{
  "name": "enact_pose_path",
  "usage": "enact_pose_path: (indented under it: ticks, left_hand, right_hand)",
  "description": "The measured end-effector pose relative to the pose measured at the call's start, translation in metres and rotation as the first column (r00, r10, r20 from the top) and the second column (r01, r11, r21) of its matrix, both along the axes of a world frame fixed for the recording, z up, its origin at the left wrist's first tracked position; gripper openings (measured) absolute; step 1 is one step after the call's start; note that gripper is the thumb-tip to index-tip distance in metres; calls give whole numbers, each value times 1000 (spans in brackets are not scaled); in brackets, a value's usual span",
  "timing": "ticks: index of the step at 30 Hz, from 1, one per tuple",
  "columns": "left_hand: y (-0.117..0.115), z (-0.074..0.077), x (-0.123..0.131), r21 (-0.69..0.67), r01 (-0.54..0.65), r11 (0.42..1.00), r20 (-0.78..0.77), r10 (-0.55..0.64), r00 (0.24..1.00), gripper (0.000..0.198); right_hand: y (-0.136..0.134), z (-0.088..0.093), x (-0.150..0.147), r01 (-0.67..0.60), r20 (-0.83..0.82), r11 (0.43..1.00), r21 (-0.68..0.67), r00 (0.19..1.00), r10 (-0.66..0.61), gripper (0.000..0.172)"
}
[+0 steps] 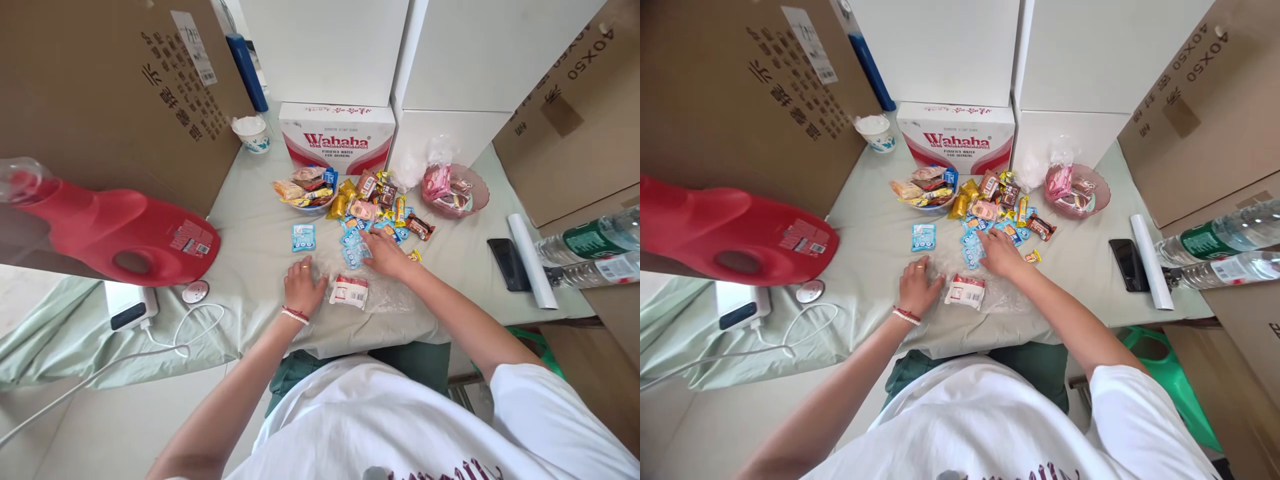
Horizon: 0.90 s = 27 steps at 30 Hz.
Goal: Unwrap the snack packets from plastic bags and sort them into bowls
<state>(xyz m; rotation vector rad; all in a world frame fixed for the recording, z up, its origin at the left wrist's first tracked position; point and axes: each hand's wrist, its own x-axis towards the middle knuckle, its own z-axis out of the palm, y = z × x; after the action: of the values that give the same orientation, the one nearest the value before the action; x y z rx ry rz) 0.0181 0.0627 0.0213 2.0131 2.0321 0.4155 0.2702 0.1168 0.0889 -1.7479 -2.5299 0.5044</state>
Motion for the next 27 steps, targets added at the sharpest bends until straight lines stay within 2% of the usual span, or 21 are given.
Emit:
enact_pose_path:
  ticks: [2,4,6,7,10,13,17,19,21,23,25,27]
  left_hand:
    - [4,0,1,-27,-4,1000,22,5,1000,65]
    - [9,1,-2,-76,12,997,43,-9,999,58]
    - [13,2,-5,-119,29,992,52,-23,998,42]
    - [14,3,-6,-131,33,991,53,-26,998,32]
    - [16,3,-8,-135,32,990,63,-24,998,20]
    - [14,4,-7,-125,27,992,83,-17,996,27]
    - [9,13,-5,-140,-4,990,128,22,992,44]
    - [7,19,-2,-169,8,986,132,15,991,59]
    - [5,23,0,-190,36,981,98,-18,995,80]
    - [4,25,2,-199,45,979,49,-36,998,94]
    - [6,24,3,-210,25,977,29,-19,999,95]
    - [9,22,3,-230,-1,973,22,6,1000,86]
  right_hand:
    - [11,-9,-15,42,19,998,-42,999,-41,79]
    - [17,-14,-23,57,36,996,-65,998,-55,59]
    - [18,-14,-25,49,44,995,-82,998,-46,34]
    - [17,-12,-24,43,40,995,-88,998,-39,28]
    - [10,-4,-18,1,-15,998,-69,1000,-2,25]
    - [4,-1,-16,3,-10,1000,9,1000,-3,28]
    - [6,-7,-22,65,122,998,19,990,-66,56]
    - [10,-12,-26,96,152,995,-10,984,-93,61]
    - [15,-14,-30,130,152,990,-48,981,-121,55]
    - [18,-12,-32,142,138,986,-91,982,-129,38]
    - [17,-4,-33,128,118,984,-120,986,-114,24]
    - [11,7,-32,98,95,989,-112,992,-87,23]
